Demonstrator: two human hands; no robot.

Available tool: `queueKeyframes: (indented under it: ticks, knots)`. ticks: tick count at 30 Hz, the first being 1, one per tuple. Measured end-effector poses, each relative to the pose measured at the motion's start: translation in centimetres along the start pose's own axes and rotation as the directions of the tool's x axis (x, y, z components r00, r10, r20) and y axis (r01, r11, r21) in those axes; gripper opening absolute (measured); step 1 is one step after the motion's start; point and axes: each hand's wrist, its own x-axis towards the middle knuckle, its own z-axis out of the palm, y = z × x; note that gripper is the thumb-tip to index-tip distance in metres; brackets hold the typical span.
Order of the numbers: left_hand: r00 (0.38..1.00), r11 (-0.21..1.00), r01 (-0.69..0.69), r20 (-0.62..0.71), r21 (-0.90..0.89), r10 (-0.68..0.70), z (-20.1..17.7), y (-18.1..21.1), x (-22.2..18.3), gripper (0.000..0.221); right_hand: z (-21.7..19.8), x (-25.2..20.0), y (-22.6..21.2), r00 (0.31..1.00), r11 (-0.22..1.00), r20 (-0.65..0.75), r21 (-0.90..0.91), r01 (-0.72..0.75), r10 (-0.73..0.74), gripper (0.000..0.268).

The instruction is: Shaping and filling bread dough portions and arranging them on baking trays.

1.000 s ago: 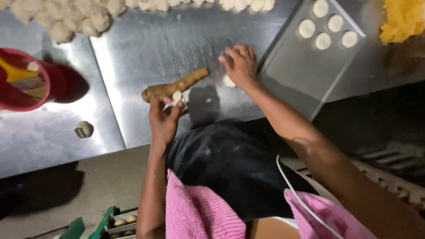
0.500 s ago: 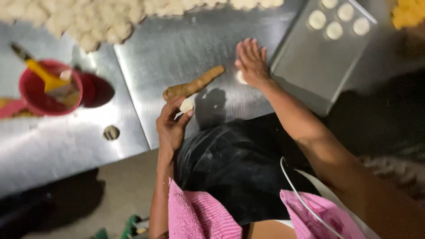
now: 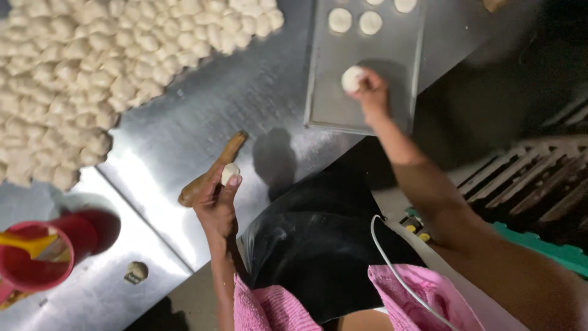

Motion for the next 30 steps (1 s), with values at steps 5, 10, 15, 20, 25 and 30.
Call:
queueKeyframes:
  ticks: [5, 10, 15, 20, 25, 30]
  knots:
    - [0.994, 0.985, 0.099, -0.029, -0.143, -0.105, 5.1, -0.6, 0.4, 0.034, -9.3, 7.2, 0.6, 0.99, 0.979, -0.122, -0.199, 0.042, -0.067, 0.035]
    - [0.976, 0.975, 0.194, -0.078, -0.112, -0.203, 9.9, -0.6, 1.6, 0.038, -11.3, 11.2, -2.2, 0.931, 0.504, 0.039, -0.833, 0.231, -0.362, 0.034]
    - [0.97, 0.975, 0.206, -0.115, -0.089, -0.215, 12.5, -1.6, 2.0, 0.036, -10.8, 12.5, -1.3, 0.834, 0.086, 0.367, -0.896, 0.436, -0.412, 0.044]
    - [0.963, 0.974, 0.195, -0.165, -0.112, -0.212, 13.2, -2.4, 0.7, 0.035, -9.2, 10.4, -6.6, 0.754, -0.09, 0.47, -0.869, 0.486, -0.459, 0.047]
    - [0.939, 0.983, 0.149, -0.295, -0.106, -0.174, 13.2, -3.4, -0.4, 0.032, -1.1, 9.3, -10.8, 0.767, 0.203, 0.525, -0.76, 0.618, -0.37, 0.02]
    - [0.924, 0.979, 0.109, -0.346, -0.174, -0.165, 12.9, -3.3, -2.6, 0.026, 13.2, 2.5, -8.4, 0.604, 0.554, 0.643, -0.318, 0.77, -0.471, 0.026]
